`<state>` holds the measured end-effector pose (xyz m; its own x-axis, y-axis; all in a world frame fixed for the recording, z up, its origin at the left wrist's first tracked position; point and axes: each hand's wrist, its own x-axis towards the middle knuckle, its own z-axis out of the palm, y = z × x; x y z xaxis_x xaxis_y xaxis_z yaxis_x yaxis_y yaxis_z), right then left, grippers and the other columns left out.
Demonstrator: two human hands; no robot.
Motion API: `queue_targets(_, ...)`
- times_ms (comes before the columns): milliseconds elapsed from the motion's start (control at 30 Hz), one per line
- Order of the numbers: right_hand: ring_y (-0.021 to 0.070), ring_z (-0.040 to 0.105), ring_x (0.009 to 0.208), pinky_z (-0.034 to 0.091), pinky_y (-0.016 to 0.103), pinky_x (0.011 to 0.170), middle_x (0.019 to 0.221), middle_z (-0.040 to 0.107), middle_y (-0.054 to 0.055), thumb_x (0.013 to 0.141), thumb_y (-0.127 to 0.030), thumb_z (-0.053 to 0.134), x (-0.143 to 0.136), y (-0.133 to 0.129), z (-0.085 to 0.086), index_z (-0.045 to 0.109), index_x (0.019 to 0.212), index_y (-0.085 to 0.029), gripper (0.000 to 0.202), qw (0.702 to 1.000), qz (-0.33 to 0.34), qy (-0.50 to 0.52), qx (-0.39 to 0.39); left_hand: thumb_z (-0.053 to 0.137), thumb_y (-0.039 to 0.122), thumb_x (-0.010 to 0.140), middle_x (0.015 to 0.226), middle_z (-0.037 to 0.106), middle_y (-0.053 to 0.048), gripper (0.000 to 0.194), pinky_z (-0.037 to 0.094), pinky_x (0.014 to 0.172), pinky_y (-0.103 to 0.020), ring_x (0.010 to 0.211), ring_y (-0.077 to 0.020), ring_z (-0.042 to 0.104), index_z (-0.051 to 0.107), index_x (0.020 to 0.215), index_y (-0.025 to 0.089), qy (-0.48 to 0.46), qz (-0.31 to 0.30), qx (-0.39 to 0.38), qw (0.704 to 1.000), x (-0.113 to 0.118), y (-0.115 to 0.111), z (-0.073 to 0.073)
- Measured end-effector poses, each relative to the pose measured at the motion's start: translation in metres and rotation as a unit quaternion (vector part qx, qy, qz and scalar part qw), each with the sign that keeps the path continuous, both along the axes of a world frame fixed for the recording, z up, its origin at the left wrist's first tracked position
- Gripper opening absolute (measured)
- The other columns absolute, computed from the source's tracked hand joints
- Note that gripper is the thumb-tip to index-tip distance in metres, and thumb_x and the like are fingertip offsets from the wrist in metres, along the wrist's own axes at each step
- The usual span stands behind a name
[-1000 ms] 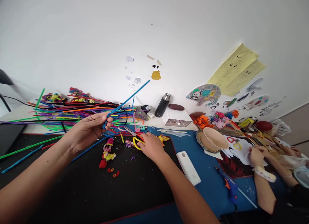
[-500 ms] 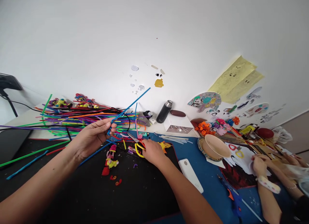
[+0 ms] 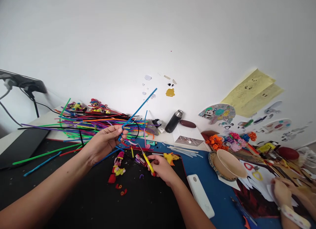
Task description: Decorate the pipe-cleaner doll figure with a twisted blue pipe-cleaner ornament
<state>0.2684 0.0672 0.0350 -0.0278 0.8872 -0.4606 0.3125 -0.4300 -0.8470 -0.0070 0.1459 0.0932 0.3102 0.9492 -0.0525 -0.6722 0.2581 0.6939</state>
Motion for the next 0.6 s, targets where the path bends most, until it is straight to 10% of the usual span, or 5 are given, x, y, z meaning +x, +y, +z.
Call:
queue_targets(400, 0.0037, 0.040, 0.050, 0.015, 0.019, 0.045, 0.076, 0.063, 0.001, 0.073, -0.061, 0.093, -0.010, -0.058, 0.005, 0.071, 0.121, -0.015, 0.070, 0.936, -0.060, 0.345, 0.029, 0.106, 0.037, 0.056, 0.079, 0.080, -0.007, 0.042, 0.055, 0.065, -0.022, 0.069, -0.0147, 0.070, 0.077, 0.077, 0.015, 0.048, 0.006, 0.003, 0.999, 0.003, -0.003, -0.001)
queue_targets(600, 0.0028, 0.043, 0.047, 0.019, 0.018, 0.044, 0.074, 0.062, 0.000, 0.076, -0.048, 0.095, -0.024, -0.076, -0.009, 0.072, 0.115, -0.013, 0.057, 0.915, -0.033, 0.402, -0.004, 0.106, 0.039, 0.054, 0.079, 0.080, -0.008, 0.044, 0.052, 0.066, -0.023, 0.070, -0.0154, 0.070, 0.077, 0.077, 0.014, 0.058, 0.000, 0.003, 0.998, 0.005, -0.004, -0.001)
